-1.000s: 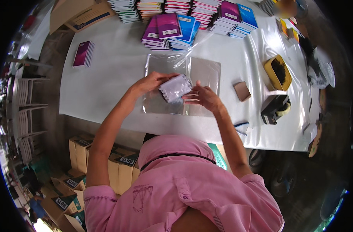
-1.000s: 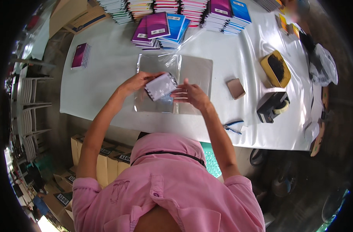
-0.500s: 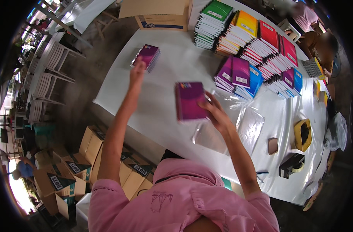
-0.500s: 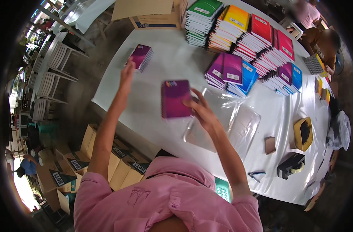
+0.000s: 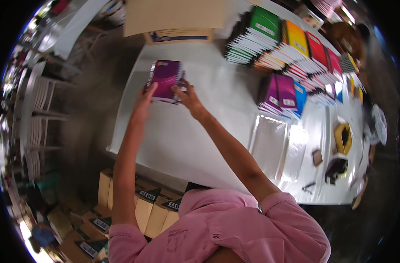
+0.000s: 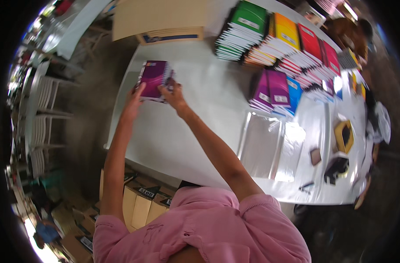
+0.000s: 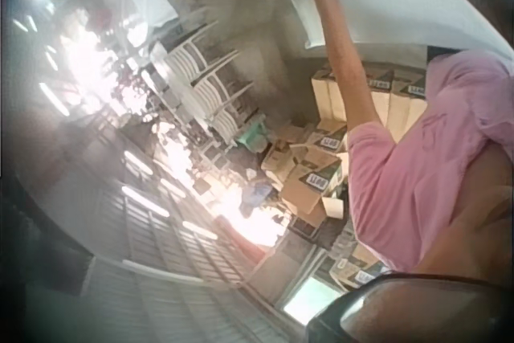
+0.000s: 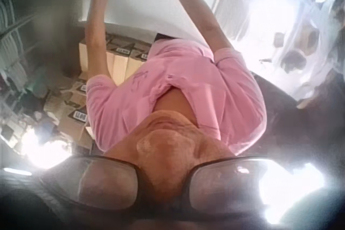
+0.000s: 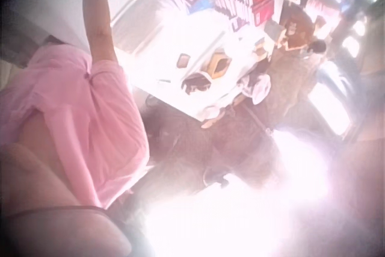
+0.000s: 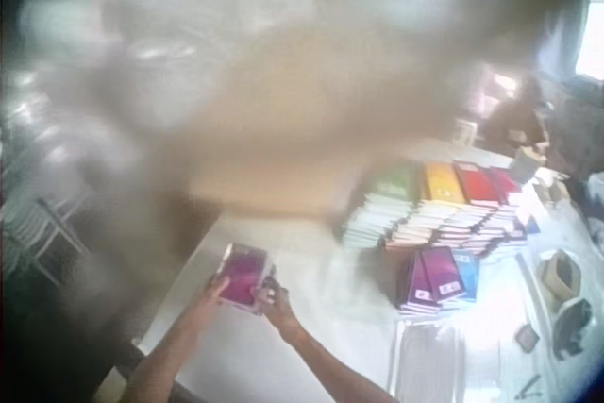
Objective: The person wraps spiral-bound notebooks in clear plastic sleeves. They place a notebook into a sleeve, fold the plastic edges over the cover, and seal the package using a tape dispenser. The person repeats this process for multiple notebooks of different colors, stacking the finished items on the table.
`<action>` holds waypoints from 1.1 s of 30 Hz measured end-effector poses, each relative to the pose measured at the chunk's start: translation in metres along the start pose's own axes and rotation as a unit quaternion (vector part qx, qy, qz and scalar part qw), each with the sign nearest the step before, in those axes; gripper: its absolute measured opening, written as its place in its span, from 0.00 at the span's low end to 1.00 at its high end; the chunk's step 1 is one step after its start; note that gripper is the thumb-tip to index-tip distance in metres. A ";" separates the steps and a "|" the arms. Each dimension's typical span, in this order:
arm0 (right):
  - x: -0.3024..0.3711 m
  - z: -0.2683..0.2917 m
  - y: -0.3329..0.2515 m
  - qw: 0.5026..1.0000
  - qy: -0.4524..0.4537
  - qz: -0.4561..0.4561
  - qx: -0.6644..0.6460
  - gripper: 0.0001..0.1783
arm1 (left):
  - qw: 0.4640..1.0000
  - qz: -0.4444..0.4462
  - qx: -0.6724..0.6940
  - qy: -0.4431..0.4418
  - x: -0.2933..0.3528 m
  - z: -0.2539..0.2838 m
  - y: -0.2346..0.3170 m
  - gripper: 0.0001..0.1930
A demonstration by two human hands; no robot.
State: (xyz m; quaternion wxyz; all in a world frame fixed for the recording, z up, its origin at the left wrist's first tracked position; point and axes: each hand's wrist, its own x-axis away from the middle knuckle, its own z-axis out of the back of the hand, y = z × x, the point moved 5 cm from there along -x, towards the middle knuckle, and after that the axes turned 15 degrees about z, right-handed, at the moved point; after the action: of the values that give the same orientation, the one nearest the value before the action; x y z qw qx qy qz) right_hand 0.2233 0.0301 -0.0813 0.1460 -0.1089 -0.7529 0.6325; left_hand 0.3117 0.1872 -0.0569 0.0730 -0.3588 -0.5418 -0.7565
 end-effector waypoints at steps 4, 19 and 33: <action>0.045 0.020 -0.030 0.965 -0.022 0.124 0.229 0.30 | 0.966 -0.201 -0.052 0.156 0.021 0.010 0.009 0.32; 0.281 0.353 -0.085 0.789 0.376 0.152 0.462 0.43 | 0.804 -0.458 -0.372 -0.076 0.161 -0.421 -0.072 0.37; 0.420 0.400 -0.032 0.906 0.410 0.059 -0.088 0.13 | 0.952 -0.259 -0.114 -0.118 0.213 -0.467 -0.098 0.36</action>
State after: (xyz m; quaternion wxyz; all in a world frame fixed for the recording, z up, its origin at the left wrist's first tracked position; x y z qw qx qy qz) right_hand -0.3113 -0.1971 -0.0779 0.3940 -0.4156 -0.6711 0.4709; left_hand -0.1096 -0.1219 -0.0724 -0.2310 -0.2988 -0.5311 -0.7585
